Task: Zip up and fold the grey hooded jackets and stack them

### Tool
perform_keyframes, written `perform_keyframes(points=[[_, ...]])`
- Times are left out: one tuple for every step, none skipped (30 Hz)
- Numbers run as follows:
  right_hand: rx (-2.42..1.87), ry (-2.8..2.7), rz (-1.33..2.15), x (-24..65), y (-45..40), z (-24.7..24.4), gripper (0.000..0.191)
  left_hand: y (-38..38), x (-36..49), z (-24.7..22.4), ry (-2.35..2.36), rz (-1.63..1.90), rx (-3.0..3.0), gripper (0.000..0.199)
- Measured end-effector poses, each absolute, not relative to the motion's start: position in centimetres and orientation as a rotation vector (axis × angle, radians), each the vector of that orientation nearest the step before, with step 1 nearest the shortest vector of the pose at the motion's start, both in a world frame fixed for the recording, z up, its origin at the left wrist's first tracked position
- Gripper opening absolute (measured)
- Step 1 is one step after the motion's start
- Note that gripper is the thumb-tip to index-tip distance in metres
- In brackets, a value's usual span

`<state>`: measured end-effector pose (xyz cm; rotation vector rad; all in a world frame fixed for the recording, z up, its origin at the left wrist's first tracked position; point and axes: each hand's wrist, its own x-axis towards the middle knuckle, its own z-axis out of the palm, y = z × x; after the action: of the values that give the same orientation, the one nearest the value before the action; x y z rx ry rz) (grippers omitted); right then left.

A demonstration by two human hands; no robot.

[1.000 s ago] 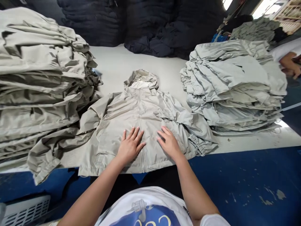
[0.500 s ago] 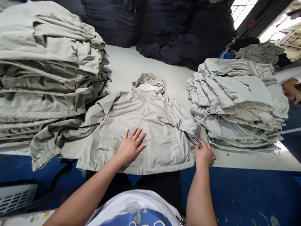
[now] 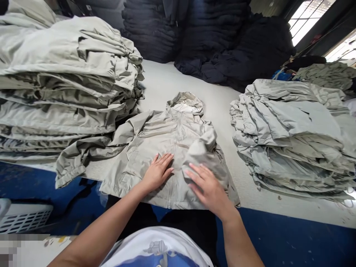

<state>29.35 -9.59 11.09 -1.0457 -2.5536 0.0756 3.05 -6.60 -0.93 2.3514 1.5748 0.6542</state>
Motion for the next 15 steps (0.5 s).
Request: perform_keyframes(points=[[-1.021, -2.541, 0.146, 29.1, -10.1, 10.7, 0.049, -6.6, 2.9, -1.0, 1.577, 0.683, 2.322, 0.057], [-1.062, -2.459, 0.165, 29.2, -10.4, 10.2, 0.049, -6.5, 2.8, -1.1, 1.578, 0.706, 2.299, 0.056], [-1.153, -2.341, 0.157, 29.7, -10.6, 9.8, 0.049, -6.5, 2.7, -1.2, 1.577, 0.722, 2.281, 0.056], [-1.271, -2.224, 0.149, 30.5, -10.6, 9.4, 0.049, -6.5, 2.7, -1.2, 1.575, 0.735, 2.27, 0.055], [-1.397, -2.128, 0.157, 31.3, -10.5, 8.9, 0.051, -6.5, 2.6, -1.2, 1.571, 0.744, 2.264, 0.055], [-1.522, -2.064, 0.19, 32.2, -10.3, 8.5, 0.054, -6.4, 2.7, -1.2, 1.565, 0.748, 2.264, 0.054], [-1.642, -2.031, 0.243, 33.1, -10.1, 8.0, 0.059, -6.4, 2.7, -1.3, 1.555, 0.747, 2.269, 0.054], [-1.752, -2.017, 0.306, 33.8, -9.8, 7.4, 0.065, -6.4, 2.7, -1.3, 1.543, 0.741, 2.276, 0.054], [-1.847, -2.001, 0.362, 34.4, -9.6, 6.8, 0.069, -6.4, 2.7, -1.3, 1.53, 0.736, 2.281, 0.054], [-1.924, -1.974, 0.401, 34.9, -9.4, 6.2, 0.073, -6.4, 2.7, -1.2, 1.517, 0.734, 2.28, 0.053], [-1.982, -1.934, 0.423, 35.3, -9.3, 5.7, 0.075, -6.6, 2.7, -1.1, 1.501, 0.741, 2.271, 0.052], [-2.027, -1.876, 0.433, 35.6, -9.2, 5.3, 0.074, -6.9, 2.7, -1.0, 1.48, 0.762, 2.254, 0.051], [-2.062, -1.796, 0.439, 35.9, -9.2, 5.1, 0.069, -7.4, 2.8, -0.8, 1.449, 0.799, 2.23, 0.049], [-2.082, -1.699, 0.451, 36.1, -9.2, 5.2, 0.062, -8.0, 2.9, -0.5, 1.407, 0.85, 2.204, 0.048], [-2.08, -1.596, 0.479, 36.1, -9.4, 5.5, 0.055, -8.8, 3.1, -0.1, 1.354, 0.91, 2.179, 0.047]])
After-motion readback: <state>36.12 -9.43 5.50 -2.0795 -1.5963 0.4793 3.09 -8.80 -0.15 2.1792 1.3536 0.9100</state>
